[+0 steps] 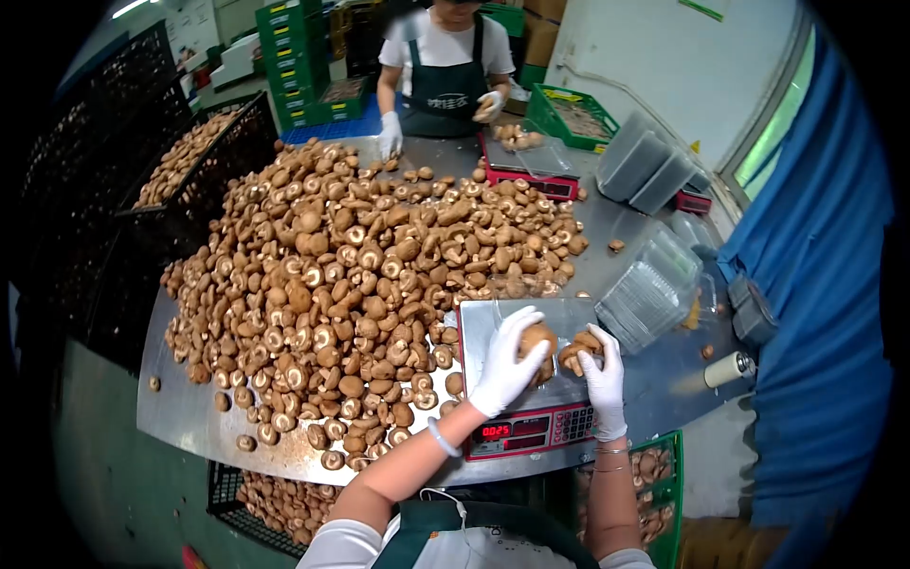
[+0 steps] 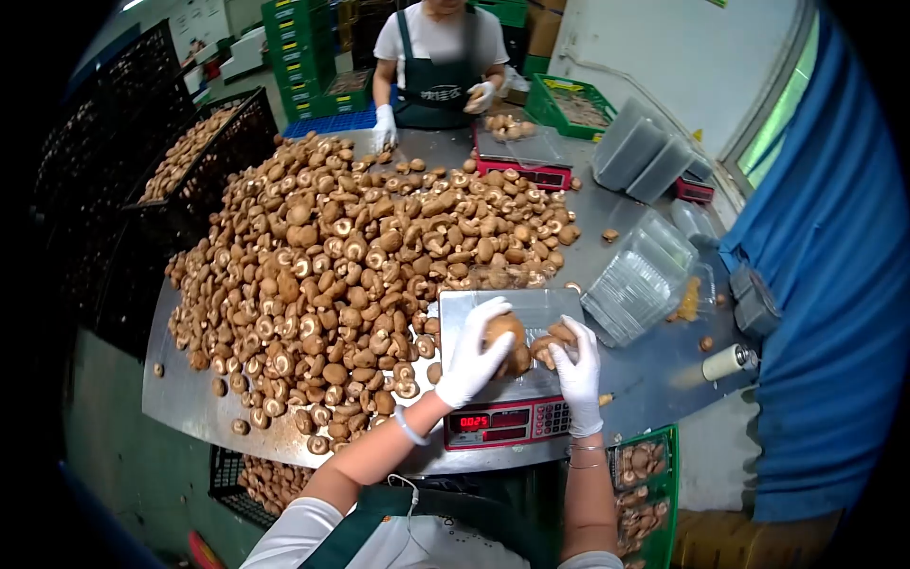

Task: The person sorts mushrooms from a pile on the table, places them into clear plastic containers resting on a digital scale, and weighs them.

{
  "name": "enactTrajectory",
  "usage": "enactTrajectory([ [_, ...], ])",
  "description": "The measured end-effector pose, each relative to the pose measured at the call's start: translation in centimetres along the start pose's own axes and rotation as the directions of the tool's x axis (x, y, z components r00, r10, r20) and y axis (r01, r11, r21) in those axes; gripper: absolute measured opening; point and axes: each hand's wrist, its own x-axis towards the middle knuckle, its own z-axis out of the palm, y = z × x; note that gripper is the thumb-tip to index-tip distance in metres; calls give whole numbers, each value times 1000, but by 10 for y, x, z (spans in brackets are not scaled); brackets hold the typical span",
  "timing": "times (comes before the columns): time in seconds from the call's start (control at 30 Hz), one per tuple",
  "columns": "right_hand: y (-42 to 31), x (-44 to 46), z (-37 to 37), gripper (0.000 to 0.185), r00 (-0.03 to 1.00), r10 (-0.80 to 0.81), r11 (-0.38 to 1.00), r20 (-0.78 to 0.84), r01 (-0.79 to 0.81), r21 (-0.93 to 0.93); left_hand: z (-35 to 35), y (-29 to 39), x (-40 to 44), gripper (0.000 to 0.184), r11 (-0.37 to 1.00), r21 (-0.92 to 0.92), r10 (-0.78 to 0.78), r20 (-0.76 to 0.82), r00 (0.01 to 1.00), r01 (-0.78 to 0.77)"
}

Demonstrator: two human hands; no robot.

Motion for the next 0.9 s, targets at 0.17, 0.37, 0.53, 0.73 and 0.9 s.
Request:
enactTrajectory([
  [0.17, 17, 2, -8, 48, 936, -180, 709, 302, 336, -620, 32, -14, -15, 50, 911, 403, -42, 302, 952, -88],
  [0.37, -4, 13, 0, 40, 938, -255, 777, 235, 344, -528, -29, 20, -46, 42, 896, 428, 40, 193, 980, -121],
  [0.53, -37, 21, 57, 36, 899, -304, 803, 314, 419, -423, -116, 15, -115, 32, 837, 503, -176, -128, 976, 217],
  [0.73, -56, 8, 210, 31, 723, -284, 917, 630, 398, -43, -225, -11, -190, 26, 747, 391, -226, -610, 759, 537],
  [0.9, -24, 7, 346, 21, 710, -338, 857, 618, 503, -110, -288, -30, -195, 31, 728, 363, -178, -719, 672, 582],
])
